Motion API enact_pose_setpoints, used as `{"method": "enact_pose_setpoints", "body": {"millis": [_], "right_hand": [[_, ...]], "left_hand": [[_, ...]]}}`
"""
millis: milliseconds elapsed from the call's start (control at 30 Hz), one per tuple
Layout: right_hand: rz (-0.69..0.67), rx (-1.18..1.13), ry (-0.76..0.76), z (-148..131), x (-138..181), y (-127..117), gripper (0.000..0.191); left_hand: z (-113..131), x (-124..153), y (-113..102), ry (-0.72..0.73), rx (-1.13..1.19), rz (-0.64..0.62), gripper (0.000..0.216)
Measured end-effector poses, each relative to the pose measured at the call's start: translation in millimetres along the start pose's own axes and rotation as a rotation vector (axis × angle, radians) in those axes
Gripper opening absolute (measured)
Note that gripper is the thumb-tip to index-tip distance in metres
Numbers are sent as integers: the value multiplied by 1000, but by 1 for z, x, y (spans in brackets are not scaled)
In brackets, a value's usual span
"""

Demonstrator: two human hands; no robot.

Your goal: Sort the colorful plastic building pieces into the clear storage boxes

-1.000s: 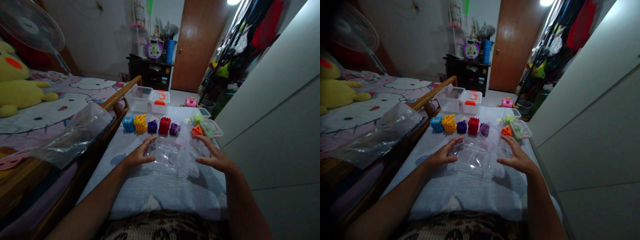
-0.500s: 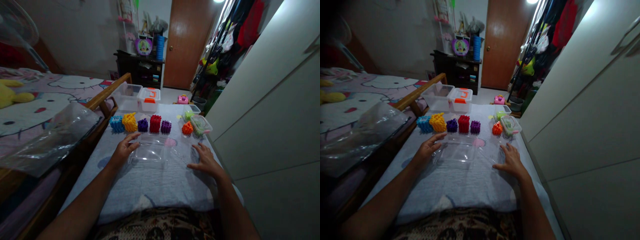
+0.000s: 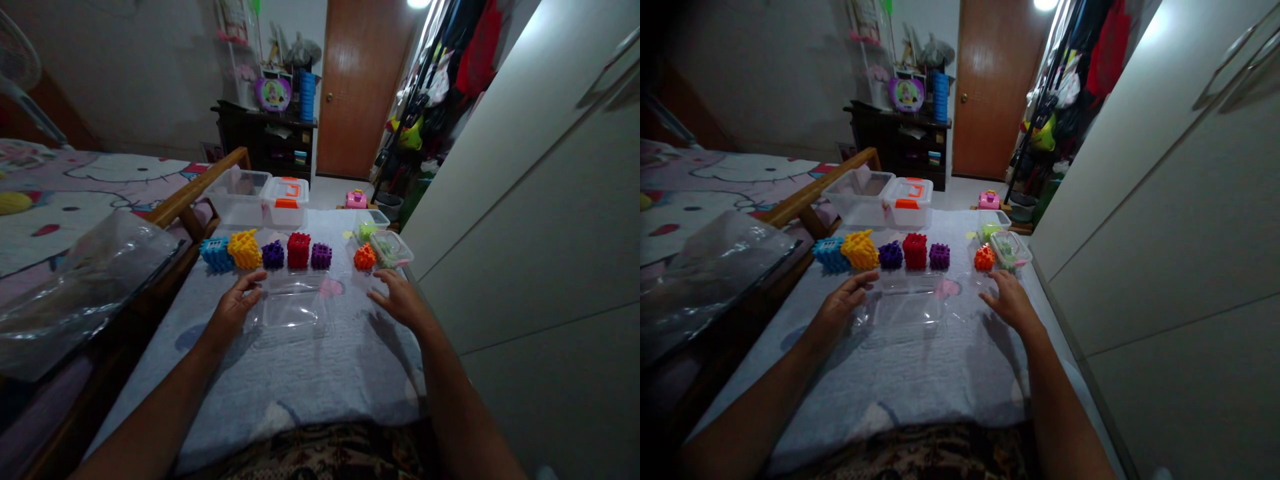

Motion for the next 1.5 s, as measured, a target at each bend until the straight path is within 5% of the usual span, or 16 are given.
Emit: {"method": "enact_pose_setpoints", "body": {"millis": [267, 567, 1500], "right_hand": [[122, 269, 142, -20, -57, -15, 36], [182, 284, 318, -19, -52, 3, 43], [317, 340, 416, -8, -73, 14, 31]], "left_hand": [[-5, 0, -2, 3, 32, 15, 55], [-2, 3, 0, -14, 19, 6, 49], [6, 5, 2, 13, 37, -22, 46]]}}
Point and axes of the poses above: each hand's wrist, its own x-axis away from the middle knuckle, its own y-axis out of the palm, z = x × y, the point moved 9 cm from there along -x, towards the middle knuckle
